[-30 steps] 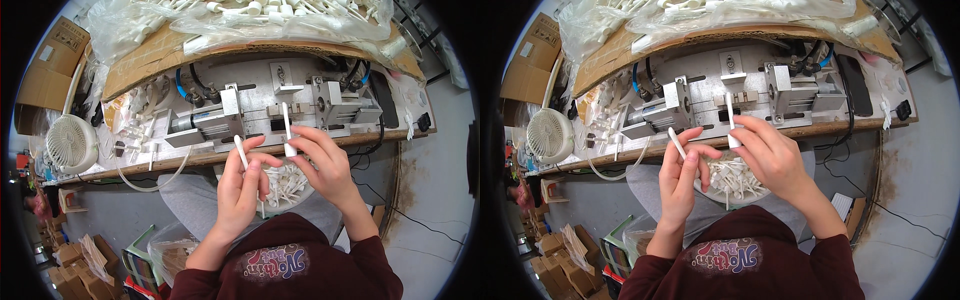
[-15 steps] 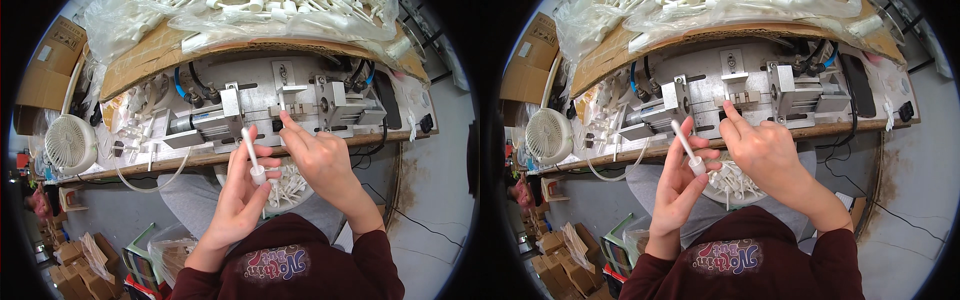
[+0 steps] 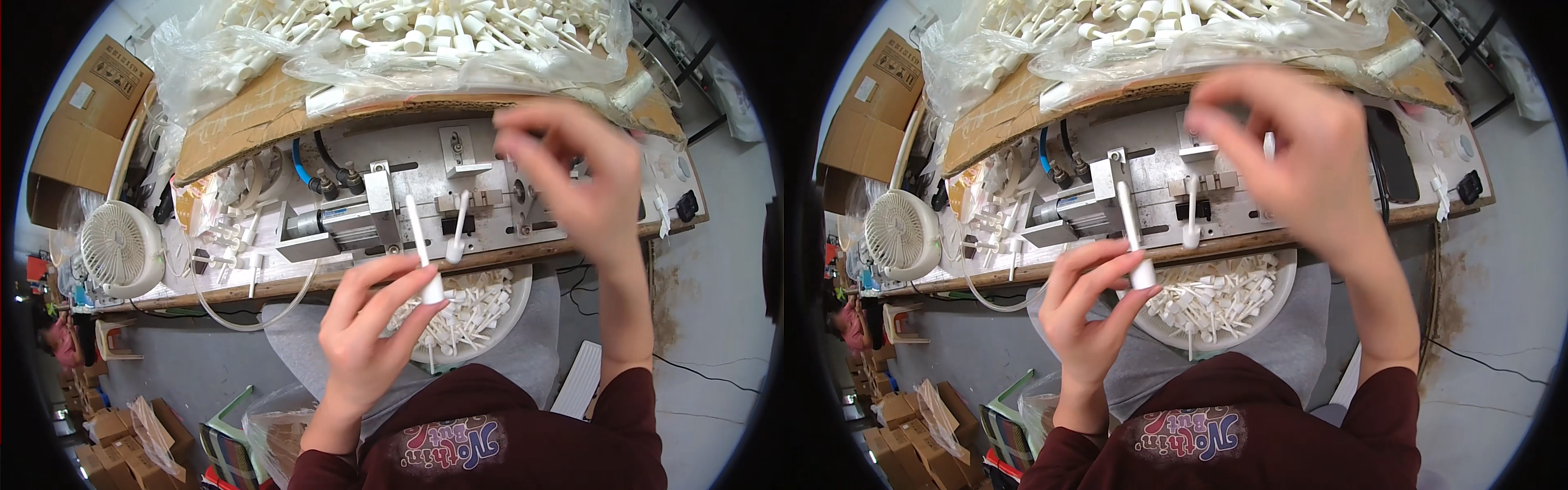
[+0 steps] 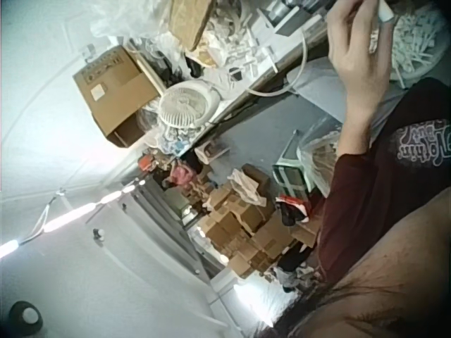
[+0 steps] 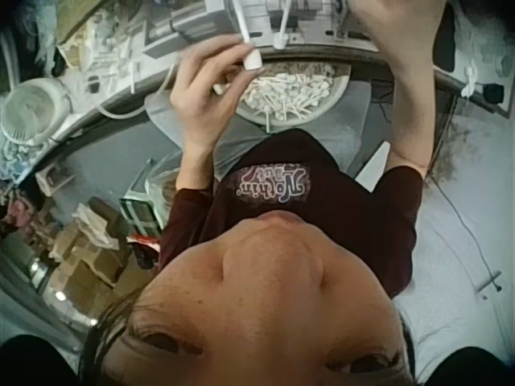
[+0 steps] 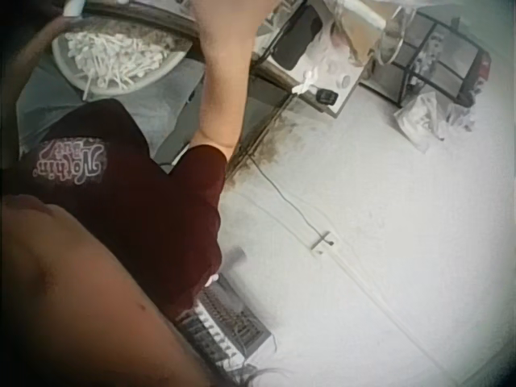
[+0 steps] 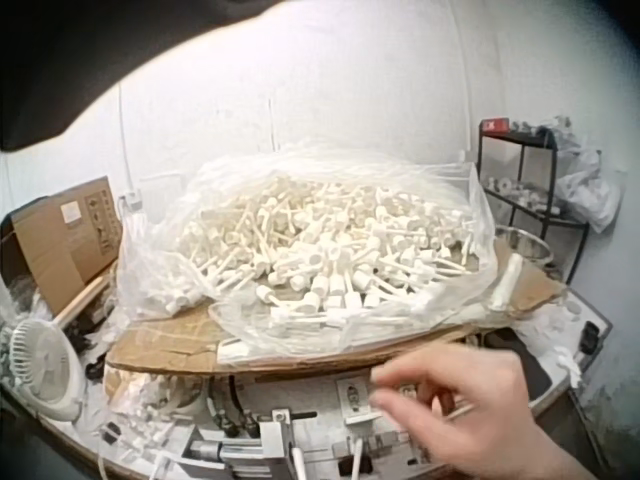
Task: Manually assembling white plastic pump/sprayer components using a desktop pneumatic clamping jig.
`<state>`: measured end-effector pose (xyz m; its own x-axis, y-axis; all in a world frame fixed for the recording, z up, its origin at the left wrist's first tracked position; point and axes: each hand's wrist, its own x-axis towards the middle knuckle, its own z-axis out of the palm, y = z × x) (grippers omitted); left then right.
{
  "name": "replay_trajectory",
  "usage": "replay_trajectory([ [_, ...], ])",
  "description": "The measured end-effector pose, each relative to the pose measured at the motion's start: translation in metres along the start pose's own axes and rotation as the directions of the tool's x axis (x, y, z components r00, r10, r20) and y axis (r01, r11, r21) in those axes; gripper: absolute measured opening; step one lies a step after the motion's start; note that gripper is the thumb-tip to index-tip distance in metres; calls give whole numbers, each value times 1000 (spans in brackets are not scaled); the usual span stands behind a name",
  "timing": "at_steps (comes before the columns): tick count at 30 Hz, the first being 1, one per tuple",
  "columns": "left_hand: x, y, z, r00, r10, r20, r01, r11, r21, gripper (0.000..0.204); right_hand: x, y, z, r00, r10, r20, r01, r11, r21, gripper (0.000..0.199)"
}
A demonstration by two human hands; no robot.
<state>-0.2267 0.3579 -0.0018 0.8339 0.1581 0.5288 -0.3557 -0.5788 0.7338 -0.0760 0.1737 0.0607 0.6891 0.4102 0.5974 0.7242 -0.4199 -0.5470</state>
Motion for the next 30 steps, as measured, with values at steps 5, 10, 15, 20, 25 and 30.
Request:
replay_trajectory([
  [5,14,-10,29,966,232,115,-255,928,271,34,77,9,-19,994,17,-112,-22,999,-37,26],
  [10,15,-18,45,970,167,178,-225,897,381,27,103,12,-22,930,68,362,89,912,-401,28],
  [15,14,-15,55,969,122,216,-211,863,460,24,123,28,-14,830,166,532,112,885,-451,22],
  [20,21,-18,54,962,113,248,-222,852,475,23,133,48,-1,799,209,564,142,845,-515,16],
  [25,22,-17,53,958,84,273,-210,854,476,25,118,65,-6,895,-161,415,340,850,-403,15],
  [30,23,-16,55,962,88,260,-208,852,481,25,104,49,-21,991,41,124,-28,994,-106,20],
])
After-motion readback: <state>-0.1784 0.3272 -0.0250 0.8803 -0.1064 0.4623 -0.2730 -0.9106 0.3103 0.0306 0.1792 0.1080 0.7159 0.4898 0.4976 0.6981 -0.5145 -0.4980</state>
